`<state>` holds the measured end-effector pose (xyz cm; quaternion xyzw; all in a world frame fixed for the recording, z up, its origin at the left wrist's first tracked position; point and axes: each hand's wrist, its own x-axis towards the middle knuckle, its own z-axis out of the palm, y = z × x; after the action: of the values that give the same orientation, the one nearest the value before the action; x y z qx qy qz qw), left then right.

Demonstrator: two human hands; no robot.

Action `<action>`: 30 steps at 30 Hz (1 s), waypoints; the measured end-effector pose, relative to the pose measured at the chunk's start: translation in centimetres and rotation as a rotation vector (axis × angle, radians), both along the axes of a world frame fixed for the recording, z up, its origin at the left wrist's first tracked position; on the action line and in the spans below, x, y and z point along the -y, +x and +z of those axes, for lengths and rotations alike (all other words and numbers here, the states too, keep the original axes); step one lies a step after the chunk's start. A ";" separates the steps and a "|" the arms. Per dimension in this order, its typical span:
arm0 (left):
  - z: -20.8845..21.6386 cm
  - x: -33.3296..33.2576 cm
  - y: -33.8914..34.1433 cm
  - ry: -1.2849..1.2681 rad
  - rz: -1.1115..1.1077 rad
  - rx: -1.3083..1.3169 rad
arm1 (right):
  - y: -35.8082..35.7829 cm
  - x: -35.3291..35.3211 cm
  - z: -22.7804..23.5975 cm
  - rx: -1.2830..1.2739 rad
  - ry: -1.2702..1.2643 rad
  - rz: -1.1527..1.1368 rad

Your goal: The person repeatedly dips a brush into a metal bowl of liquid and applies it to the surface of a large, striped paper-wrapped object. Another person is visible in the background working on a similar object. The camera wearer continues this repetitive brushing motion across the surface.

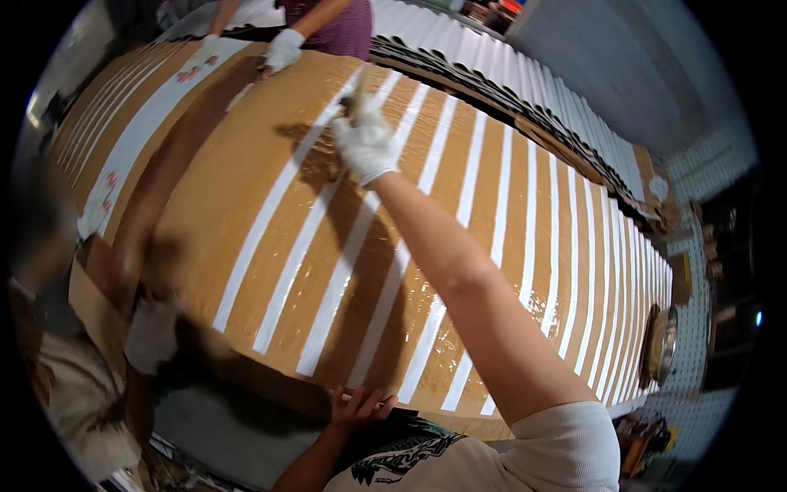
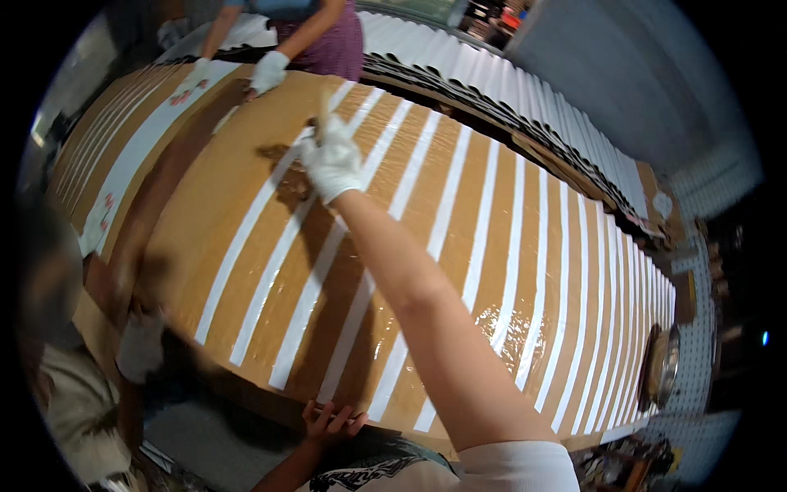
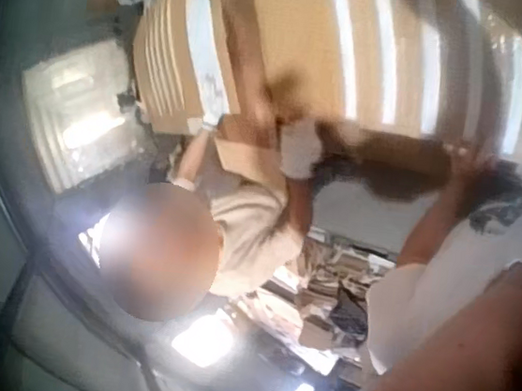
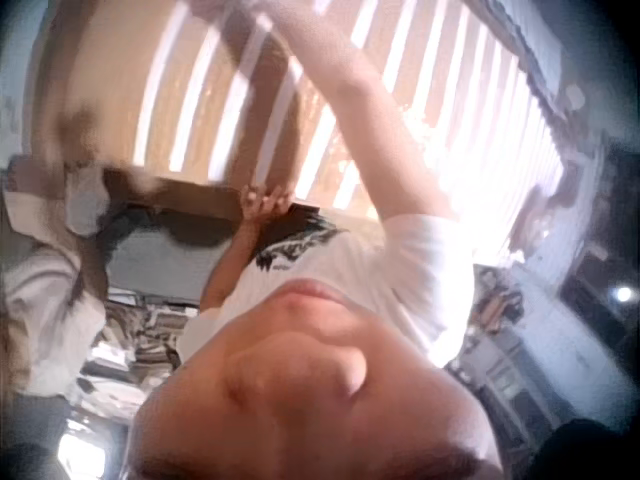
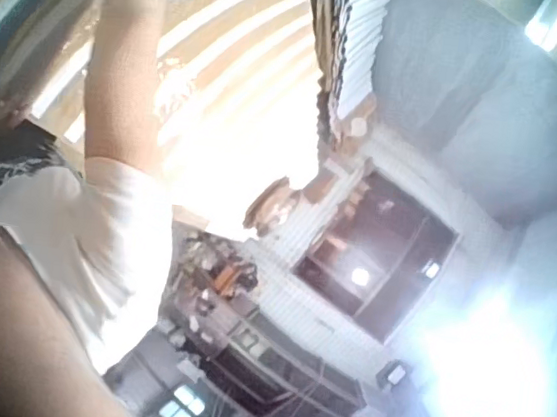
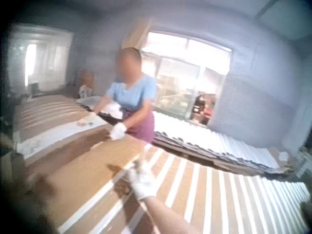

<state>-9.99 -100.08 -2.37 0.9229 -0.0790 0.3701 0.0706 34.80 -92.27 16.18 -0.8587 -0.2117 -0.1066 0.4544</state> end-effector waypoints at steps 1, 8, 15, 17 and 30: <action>0.1 0.1 0.1 -0.021 -0.018 0.004 | 0.0 0.0 -1.0 0.011 -0.049 -0.040; 0.3 -0.4 -1.3 0.030 -0.101 -0.143 | -1.9 16.2 -3.2 0.106 0.069 -0.165; 0.6 -0.6 -0.4 0.110 -0.068 -0.103 | -9.8 40.0 -3.5 -0.026 0.254 -0.344; 1.3 -0.6 -0.4 0.096 -0.066 -0.124 | -13.1 45.0 -2.5 -0.072 0.344 -0.351; 5.0 2.7 -1.7 -0.160 0.003 -0.308 | -17.0 61.3 3.3 0.091 -0.738 -0.405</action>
<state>-11.69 -102.80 2.62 0.9603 -0.0365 0.2295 0.1544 17.79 -153.58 19.46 -0.9825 -0.0822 -0.1485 0.0765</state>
